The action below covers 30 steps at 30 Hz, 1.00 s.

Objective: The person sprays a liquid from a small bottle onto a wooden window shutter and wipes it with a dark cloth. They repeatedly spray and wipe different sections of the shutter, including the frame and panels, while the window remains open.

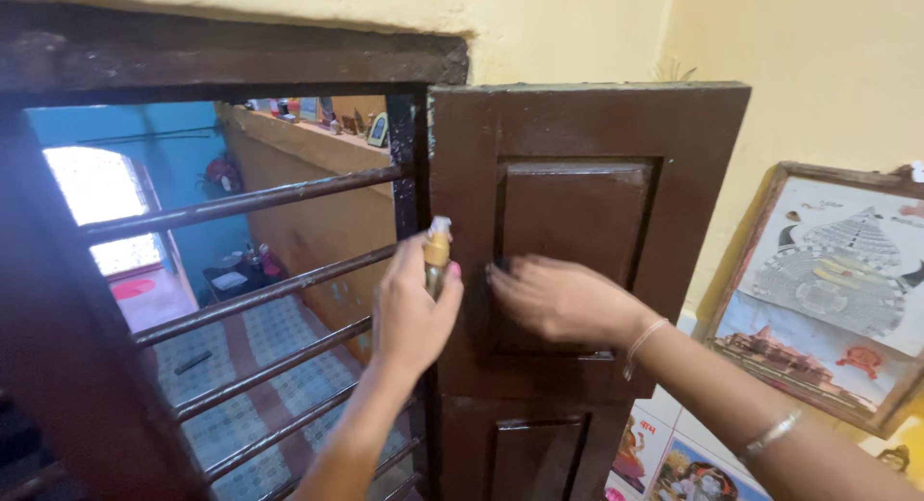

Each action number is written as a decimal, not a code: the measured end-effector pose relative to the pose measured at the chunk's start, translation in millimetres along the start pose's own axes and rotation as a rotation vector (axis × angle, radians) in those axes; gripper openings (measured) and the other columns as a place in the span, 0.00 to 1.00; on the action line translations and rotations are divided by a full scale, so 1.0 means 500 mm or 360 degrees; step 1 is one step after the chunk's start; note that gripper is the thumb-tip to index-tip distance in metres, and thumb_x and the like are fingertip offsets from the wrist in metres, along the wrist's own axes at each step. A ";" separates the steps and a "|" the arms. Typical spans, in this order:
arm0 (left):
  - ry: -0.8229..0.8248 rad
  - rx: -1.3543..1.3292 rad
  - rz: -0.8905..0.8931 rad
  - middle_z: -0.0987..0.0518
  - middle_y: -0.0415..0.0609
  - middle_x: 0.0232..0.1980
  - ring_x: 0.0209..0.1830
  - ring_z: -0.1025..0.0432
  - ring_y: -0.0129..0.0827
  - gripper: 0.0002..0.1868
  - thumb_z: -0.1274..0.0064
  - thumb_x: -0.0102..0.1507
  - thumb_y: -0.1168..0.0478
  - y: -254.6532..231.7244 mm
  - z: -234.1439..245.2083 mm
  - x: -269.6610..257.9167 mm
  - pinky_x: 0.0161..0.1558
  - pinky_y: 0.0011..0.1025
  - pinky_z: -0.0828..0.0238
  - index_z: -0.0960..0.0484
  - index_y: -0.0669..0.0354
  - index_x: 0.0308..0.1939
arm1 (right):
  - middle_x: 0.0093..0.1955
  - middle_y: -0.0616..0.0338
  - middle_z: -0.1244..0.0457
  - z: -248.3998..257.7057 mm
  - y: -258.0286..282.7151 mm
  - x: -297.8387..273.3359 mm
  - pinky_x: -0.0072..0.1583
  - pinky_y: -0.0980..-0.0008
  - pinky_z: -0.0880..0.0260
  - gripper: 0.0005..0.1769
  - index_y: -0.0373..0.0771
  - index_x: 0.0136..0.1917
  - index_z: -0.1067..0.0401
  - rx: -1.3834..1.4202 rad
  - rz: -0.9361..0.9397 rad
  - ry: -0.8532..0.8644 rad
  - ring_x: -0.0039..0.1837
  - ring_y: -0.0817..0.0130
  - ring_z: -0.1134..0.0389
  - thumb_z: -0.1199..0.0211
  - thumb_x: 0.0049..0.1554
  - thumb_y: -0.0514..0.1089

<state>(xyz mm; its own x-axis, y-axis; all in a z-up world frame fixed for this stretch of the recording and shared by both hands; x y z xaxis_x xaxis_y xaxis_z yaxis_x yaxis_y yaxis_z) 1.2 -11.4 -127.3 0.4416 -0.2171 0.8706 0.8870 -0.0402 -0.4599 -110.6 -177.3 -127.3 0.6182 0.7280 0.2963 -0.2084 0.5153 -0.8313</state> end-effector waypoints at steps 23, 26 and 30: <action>0.0298 0.0191 -0.0358 0.21 0.62 0.33 0.36 0.22 0.52 0.31 0.42 0.53 0.61 -0.100 -0.034 0.305 0.43 0.44 0.27 0.20 0.55 0.63 | 0.48 0.49 0.40 0.081 -0.159 -0.027 0.50 0.58 0.28 0.04 0.36 0.43 0.29 -0.0432 -0.1504 -0.0580 0.51 0.53 0.35 0.40 0.53 0.32; 0.0324 0.0214 -0.0185 0.21 0.61 0.29 0.34 0.21 0.51 0.28 0.43 0.53 0.61 -0.099 -0.047 0.303 0.42 0.44 0.27 0.19 0.53 0.59 | 0.48 0.45 0.40 0.086 -0.178 -0.111 0.49 0.54 0.31 0.09 0.34 0.45 0.25 -0.0363 -0.1797 -0.0548 0.50 0.47 0.35 0.41 0.51 0.30; 0.0214 0.0150 -0.0301 0.21 0.59 0.30 0.36 0.21 0.55 0.24 0.42 0.54 0.61 -0.109 -0.050 0.299 0.41 0.46 0.26 0.19 0.54 0.55 | 0.49 0.45 0.39 0.048 -0.184 -0.113 0.52 0.51 0.31 0.11 0.32 0.48 0.24 -0.0279 -0.2113 -0.0592 0.52 0.46 0.35 0.43 0.52 0.30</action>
<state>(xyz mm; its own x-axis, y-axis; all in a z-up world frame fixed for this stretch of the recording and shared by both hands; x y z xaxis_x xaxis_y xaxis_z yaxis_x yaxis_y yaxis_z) 15.7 -66.2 23.5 0.2501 -0.3424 0.9057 0.9637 -0.0028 -0.2671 -144.4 -255.0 -56.5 0.0350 -0.1658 0.9855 0.4834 0.8659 0.1285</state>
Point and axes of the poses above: each hand's wrist, its own x-axis towards the middle knuckle, its own z-axis out of the back of the hand, y = z × x, the point moved 4 cm from there along x, towards the middle knuckle
